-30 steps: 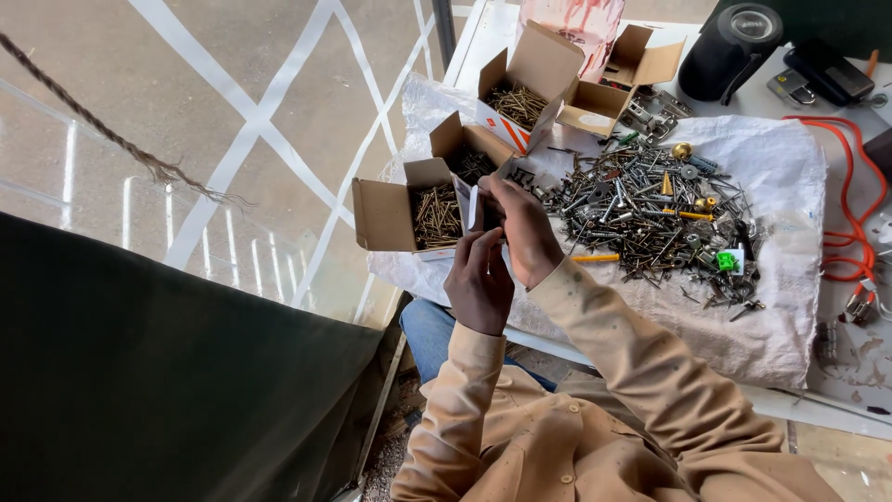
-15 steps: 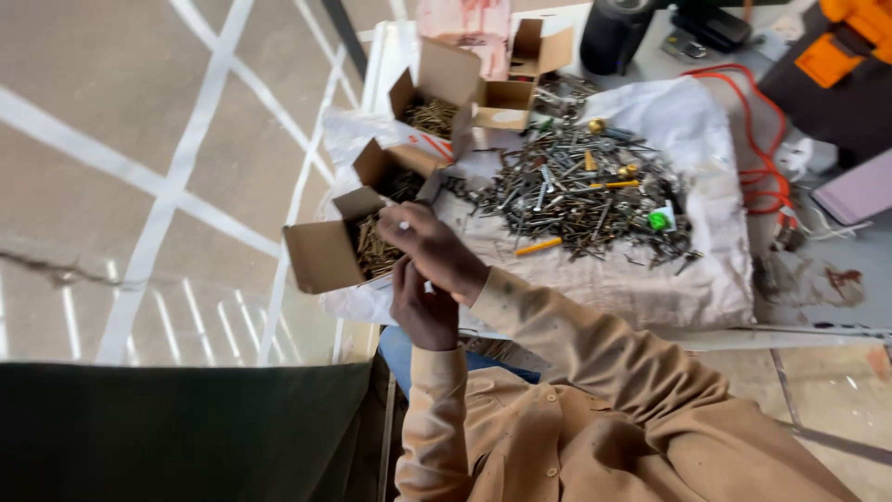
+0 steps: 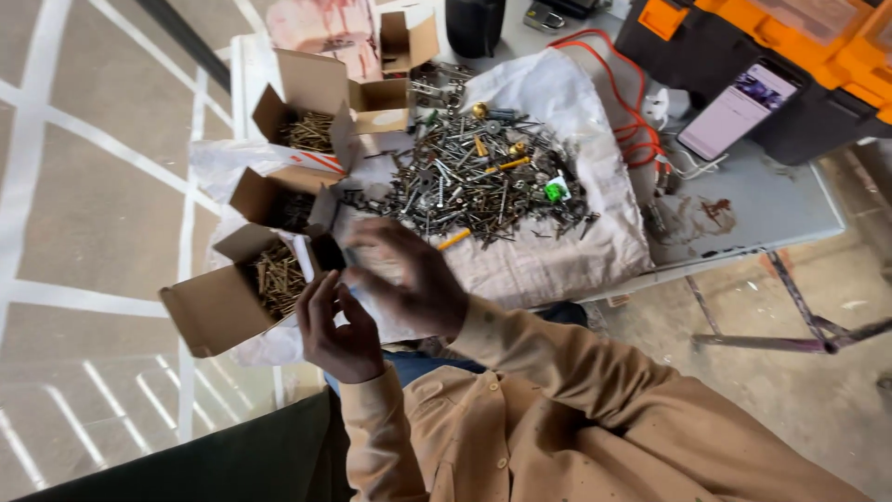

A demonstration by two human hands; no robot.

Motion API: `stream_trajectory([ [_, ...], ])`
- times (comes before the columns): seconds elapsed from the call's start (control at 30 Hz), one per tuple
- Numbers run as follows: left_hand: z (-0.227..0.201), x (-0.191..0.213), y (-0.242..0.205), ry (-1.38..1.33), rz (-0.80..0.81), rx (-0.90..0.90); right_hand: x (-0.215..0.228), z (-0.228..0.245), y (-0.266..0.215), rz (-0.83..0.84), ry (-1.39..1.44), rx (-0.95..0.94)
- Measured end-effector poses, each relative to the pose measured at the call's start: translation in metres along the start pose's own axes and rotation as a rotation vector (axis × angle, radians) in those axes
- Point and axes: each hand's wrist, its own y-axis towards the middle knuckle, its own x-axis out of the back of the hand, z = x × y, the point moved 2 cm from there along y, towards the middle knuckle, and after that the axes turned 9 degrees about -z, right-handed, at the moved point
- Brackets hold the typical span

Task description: Sort mixed screws and nails from a pile into separate cardboard boxes

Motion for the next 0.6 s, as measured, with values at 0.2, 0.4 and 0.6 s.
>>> stream_trajectory([
  [0.2, -0.024, 0.009, 0.005, -0.035, -0.182, -0.135, 0.15, -0.134, -0.023, -0.191, -0.527, -0.15],
  [0.4, -0.04, -0.032, -0.045, -0.348, 0.002, 0.026, 0.276, -0.182, -0.042, -0.202, -1.05, -0.311],
  [0.6, -0.103, -0.097, -0.096, -0.55, 0.593, -0.05, 0.254, -0.179, -0.011, -0.029, -1.019, -0.315],
])
